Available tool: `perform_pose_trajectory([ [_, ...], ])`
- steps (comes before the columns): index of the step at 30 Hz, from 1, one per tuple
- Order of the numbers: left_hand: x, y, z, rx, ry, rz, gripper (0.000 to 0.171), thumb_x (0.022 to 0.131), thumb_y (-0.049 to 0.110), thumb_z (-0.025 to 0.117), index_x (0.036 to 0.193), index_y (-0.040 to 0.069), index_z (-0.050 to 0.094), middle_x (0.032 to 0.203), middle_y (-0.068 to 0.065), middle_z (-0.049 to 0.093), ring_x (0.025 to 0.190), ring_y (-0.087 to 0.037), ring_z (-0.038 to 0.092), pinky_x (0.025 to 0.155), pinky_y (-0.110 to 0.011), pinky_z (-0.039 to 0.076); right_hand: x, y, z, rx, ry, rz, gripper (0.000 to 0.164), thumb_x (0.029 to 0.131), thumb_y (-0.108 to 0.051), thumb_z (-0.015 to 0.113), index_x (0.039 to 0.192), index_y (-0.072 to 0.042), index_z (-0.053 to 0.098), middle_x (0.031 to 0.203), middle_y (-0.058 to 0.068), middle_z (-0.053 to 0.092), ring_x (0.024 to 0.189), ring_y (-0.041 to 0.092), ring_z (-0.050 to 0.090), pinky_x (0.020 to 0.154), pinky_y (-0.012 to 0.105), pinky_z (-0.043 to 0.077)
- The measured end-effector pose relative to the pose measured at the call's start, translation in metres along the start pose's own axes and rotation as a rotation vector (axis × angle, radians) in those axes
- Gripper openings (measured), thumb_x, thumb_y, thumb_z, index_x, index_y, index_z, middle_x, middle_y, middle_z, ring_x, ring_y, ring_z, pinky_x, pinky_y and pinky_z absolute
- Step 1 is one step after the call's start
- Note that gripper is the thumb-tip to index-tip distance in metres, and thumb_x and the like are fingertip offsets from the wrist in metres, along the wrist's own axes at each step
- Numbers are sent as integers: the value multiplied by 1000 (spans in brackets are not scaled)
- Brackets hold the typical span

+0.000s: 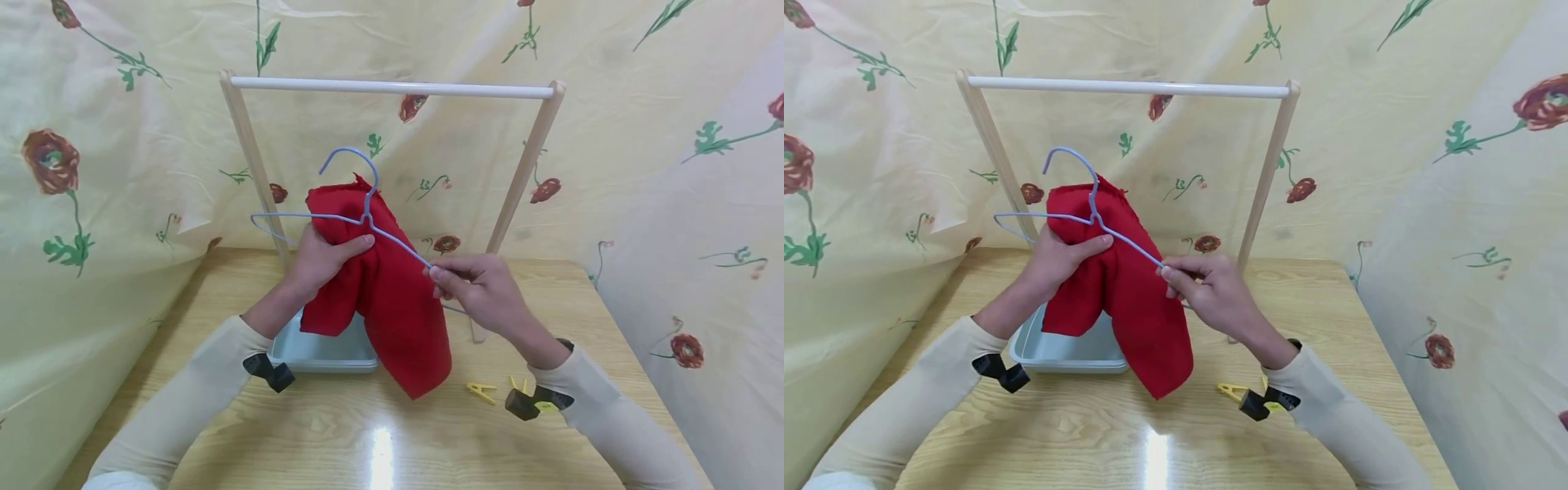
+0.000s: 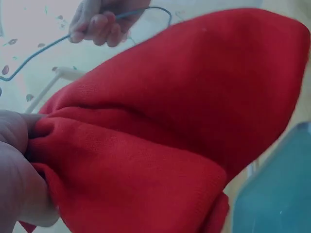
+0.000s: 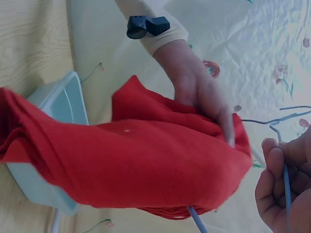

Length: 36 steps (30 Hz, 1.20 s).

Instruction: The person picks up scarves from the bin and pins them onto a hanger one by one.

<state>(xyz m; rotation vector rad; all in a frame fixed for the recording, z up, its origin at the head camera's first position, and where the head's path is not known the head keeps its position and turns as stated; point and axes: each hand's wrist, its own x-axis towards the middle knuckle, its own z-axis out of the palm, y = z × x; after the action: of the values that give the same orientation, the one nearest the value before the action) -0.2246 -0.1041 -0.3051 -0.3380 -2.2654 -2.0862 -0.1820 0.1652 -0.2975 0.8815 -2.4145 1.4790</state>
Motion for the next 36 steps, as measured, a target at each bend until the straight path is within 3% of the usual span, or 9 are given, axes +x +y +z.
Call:
perform_pose_trajectory([
  [8, 6, -2, -14, 149, 74, -95, 73, 84, 21, 85, 144, 16, 43, 136, -6, 57, 120, -29, 58, 89, -47, 58, 7, -5, -9, 50, -10, 1, 14, 94, 8, 65, 104, 11, 74, 73, 12, 66, 65, 14, 63, 64, 23, 56],
  [12, 8, -4, -19, 237, 67, -143, 73, 84, 25, 86, 143, 16, 44, 134, -7, 58, 118, -30, 59, 88, -47, 58, 6, -6, -10, 36, -20, 11, 15, 94, 7, 66, 106, 10, 74, 75, 12, 68, 66, 16, 64, 65, 23, 57],
  [16, 10, -6, -23, 368, 41, -147, 65, 85, 30, 85, 137, 14, 49, 125, -8, 63, 111, -30, 63, 86, -45, 59, 5, -5, -9, 41, -22, 16, 15, 94, 8, 67, 107, 11, 74, 75, 14, 68, 65, 16, 65, 65, 23, 57],
  [22, 11, -11, -24, 583, 38, -114, 61, 84, 35, 85, 129, 11, 53, 110, -8, 68, 97, -28, 66, 81, -40, 58, 6, -4, -9, 41, -12, 21, 13, 94, 6, 66, 104, 10, 75, 73, 12, 68, 65, 17, 64, 63, 23, 56],
  [29, 12, -16, -22, 759, 104, -39, 71, 84, 36, 85, 137, 6, 47, 118, -13, 65, 103, -31, 63, 85, -46, 57, 9, -7, -11, 61, 6, 53, 14, 95, 7, 65, 105, 12, 73, 75, 13, 69, 66, 15, 65, 65, 22, 56],
  [36, 13, -19, -21, 862, 157, 56, 81, 79, 36, 88, 142, 8, 45, 129, -13, 58, 113, -31, 57, 88, -50, 55, 13, -12, -15, 48, 17, 66, 14, 96, 5, 66, 106, 10, 74, 80, 17, 69, 68, 17, 64, 65, 22, 56],
])
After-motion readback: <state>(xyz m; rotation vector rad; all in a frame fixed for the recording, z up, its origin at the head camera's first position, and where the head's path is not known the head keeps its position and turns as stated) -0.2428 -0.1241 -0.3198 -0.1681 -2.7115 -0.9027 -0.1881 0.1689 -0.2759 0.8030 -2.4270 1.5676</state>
